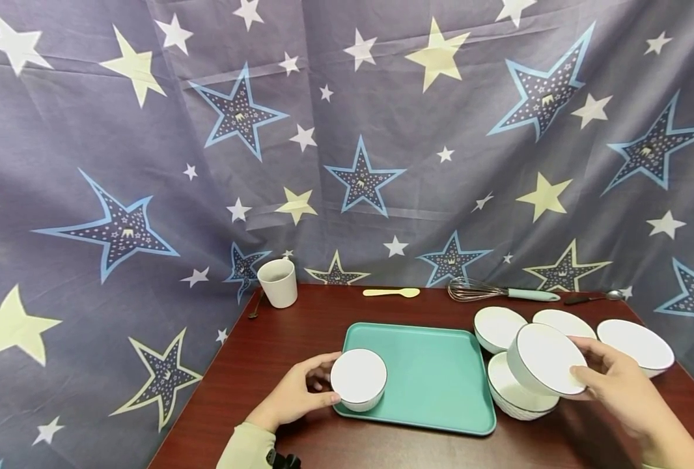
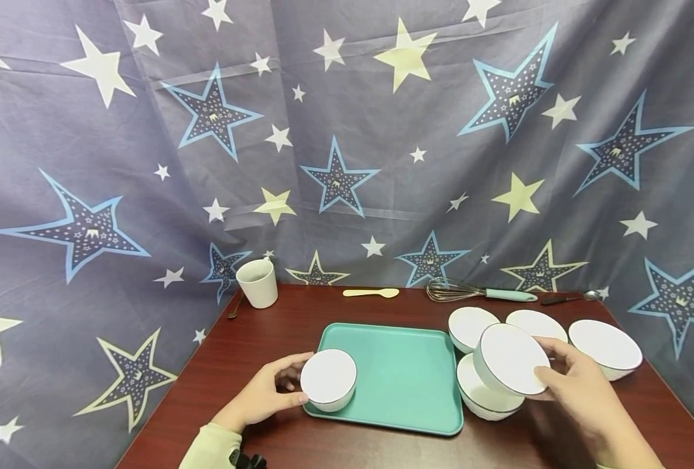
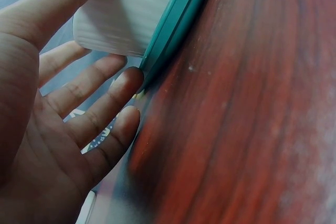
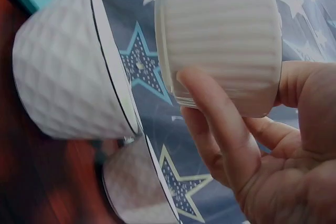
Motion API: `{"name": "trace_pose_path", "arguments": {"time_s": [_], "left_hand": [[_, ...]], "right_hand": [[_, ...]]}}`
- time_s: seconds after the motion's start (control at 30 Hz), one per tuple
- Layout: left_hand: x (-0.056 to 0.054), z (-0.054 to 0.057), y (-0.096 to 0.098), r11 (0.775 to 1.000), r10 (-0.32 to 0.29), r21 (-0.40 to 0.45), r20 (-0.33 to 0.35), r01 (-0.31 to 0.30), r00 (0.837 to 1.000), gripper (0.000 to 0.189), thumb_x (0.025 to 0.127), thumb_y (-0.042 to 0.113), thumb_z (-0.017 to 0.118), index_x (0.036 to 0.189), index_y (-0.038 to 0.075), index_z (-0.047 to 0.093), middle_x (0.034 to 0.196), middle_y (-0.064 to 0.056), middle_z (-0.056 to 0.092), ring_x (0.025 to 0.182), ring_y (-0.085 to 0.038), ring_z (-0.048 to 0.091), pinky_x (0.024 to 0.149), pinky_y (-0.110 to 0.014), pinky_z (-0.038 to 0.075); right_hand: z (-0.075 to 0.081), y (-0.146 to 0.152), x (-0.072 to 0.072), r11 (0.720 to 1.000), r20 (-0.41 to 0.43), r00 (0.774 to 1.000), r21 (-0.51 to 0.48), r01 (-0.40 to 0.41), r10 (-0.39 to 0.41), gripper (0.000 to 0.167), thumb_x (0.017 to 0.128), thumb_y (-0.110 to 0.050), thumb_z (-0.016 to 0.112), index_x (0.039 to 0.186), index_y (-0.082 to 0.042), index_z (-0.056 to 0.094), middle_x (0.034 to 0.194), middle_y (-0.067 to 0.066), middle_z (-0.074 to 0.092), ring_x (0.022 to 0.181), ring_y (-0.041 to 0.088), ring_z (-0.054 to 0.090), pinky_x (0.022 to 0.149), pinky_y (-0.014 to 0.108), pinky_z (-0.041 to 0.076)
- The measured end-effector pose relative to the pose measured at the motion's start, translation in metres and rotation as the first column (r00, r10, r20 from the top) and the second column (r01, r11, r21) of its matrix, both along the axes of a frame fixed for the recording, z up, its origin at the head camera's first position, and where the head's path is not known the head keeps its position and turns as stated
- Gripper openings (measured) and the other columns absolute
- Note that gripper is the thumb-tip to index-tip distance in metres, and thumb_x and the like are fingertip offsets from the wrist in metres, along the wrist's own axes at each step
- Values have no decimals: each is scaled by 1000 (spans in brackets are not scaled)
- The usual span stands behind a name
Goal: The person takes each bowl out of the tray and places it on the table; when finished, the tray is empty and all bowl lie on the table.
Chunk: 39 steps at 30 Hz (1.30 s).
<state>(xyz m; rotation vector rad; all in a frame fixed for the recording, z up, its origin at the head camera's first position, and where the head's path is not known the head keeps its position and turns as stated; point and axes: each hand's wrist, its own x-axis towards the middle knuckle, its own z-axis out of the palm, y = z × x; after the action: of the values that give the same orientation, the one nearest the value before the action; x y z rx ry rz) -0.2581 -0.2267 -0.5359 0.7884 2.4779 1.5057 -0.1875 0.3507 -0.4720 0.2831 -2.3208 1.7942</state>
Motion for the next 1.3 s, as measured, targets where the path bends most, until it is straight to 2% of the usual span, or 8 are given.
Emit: {"name": "trace_pose_path", "arguments": {"time_s": [0.17, 0.27, 0.4, 0.5, 0.67, 0.87, 1.07, 1.3], "left_hand": [[-1, -2, 0, 1000, 1, 2, -4, -1, 1000, 73, 88, 31, 88, 152, 30, 54, 126, 8, 69, 106, -19, 69, 85, -39, 57], [0, -2, 0, 1000, 1, 7, -2, -1, 1000, 74, 87, 31, 88, 153, 30, 54, 126, 8, 69, 106, -19, 68, 85, -39, 57], [0, -2, 0, 1000, -1, 15, 8, 0, 1000, 74, 87, 30, 88, 153, 30, 54, 127, 8, 69, 107, -20, 68, 86, -38, 56], [1, -1, 0, 1000, 1, 19, 7, -1, 1000, 74, 87, 29, 88, 152, 29, 54, 127, 7, 69, 107, -20, 68, 86, -38, 56], [1, 0, 1, 1000, 3, 12, -10, -3, 1000, 74, 87, 30, 89, 152, 29, 54, 126, 8, 69, 107, -19, 68, 86, -37, 56], [0, 0, 1, 1000, 10, 7, -7, -10, 1000, 74, 86, 31, 89, 152, 31, 55, 126, 8, 69, 107, -19, 68, 86, -36, 56], [0, -1, 1, 1000, 12, 8, -5, -12, 1000, 73, 87, 32, 88, 152, 31, 55, 126, 8, 69, 107, -19, 68, 86, -36, 56], [0, -1, 1, 1000, 9, 9, -2, -9, 1000, 73, 87, 31, 89, 152, 31, 55, 126, 8, 69, 107, -19, 68, 86, -36, 56]], "right_hand": [[-2, 13, 1, 985, 2, 999, -165, -53, 54, 63, 96, 21, 52, 122, -34, 69, 103, -5, 68, 83, 10, 71, 61, 36, 61], [-3, 20, 3, 974, 4, 998, -218, -54, 56, 63, 95, 22, 51, 120, -33, 71, 104, -6, 68, 83, 10, 71, 61, 35, 61], [-3, 30, 8, 972, 19, 999, -235, -27, 32, 63, 96, 22, 50, 118, -33, 72, 103, -8, 69, 81, 10, 71, 60, 33, 61], [-3, 38, 15, 985, 42, 999, -169, 33, -26, 63, 97, 19, 53, 116, -39, 70, 102, -13, 69, 81, 7, 70, 59, 30, 60], [-6, 52, 24, 985, 81, 993, -144, 96, -85, 64, 98, 16, 55, 113, -44, 69, 100, -17, 68, 81, 3, 69, 59, 30, 60], [-14, 63, 28, 971, 64, 996, -224, 81, -68, 65, 96, 21, 53, 113, -39, 73, 98, -13, 70, 80, 6, 71, 60, 32, 61], [-19, 68, 30, 937, 38, 999, -348, 20, -7, 68, 96, 26, 44, 116, -32, 75, 101, -10, 72, 82, 7, 71, 59, 36, 61], [-22, 71, 31, 940, 68, 998, -341, 31, -8, 70, 96, 26, 43, 114, -34, 74, 101, -12, 71, 81, 7, 71, 58, 37, 61]]}}
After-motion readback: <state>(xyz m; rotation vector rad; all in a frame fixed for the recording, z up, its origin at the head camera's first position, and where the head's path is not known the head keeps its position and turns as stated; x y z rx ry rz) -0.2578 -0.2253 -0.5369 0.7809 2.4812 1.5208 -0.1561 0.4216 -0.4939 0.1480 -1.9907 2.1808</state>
